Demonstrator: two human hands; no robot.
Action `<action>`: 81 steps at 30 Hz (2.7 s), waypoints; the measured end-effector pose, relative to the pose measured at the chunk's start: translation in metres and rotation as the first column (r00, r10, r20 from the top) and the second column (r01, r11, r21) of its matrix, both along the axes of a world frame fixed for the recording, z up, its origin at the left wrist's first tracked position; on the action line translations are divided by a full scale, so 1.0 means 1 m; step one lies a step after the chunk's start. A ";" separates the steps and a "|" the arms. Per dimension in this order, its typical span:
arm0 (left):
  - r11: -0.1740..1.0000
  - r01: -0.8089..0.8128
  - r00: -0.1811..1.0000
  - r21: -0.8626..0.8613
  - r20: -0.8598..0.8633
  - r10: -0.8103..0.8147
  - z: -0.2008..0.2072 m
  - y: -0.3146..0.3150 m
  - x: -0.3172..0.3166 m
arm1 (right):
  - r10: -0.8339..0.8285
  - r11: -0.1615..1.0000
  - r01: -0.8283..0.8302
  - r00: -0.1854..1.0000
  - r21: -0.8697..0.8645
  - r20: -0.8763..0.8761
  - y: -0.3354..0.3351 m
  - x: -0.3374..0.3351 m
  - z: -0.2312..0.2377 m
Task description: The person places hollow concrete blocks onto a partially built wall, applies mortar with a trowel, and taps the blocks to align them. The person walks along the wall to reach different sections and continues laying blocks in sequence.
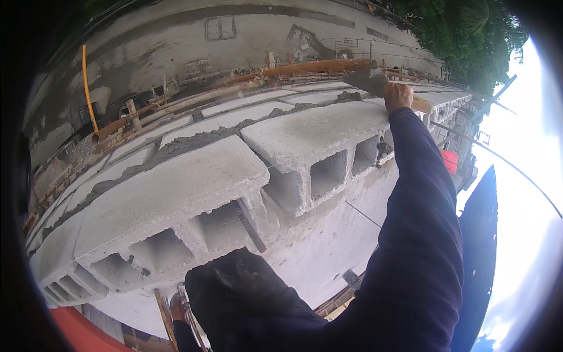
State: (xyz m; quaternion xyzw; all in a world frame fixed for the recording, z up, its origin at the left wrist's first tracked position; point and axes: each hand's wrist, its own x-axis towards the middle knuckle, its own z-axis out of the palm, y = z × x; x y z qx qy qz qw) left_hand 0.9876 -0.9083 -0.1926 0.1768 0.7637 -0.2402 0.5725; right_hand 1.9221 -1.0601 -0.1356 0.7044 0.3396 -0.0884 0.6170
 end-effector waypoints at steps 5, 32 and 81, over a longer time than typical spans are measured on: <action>0.987 -0.029 0.997 0.156 0.071 0.018 0.004 0.007 0.012 | 0.237 0.944 -0.253 0.966 0.213 0.100 -0.014 0.024 0.088; 0.745 0.622 0.689 0.242 0.283 -0.667 0.042 -0.440 0.238 | 0.181 0.957 -0.140 0.973 0.254 -0.145 -0.216 0.299 0.000; 0.929 0.160 0.872 0.332 0.394 -0.291 -0.030 -0.405 0.309 | 0.377 0.914 -0.167 0.685 0.370 -0.623 -0.050 0.090 0.027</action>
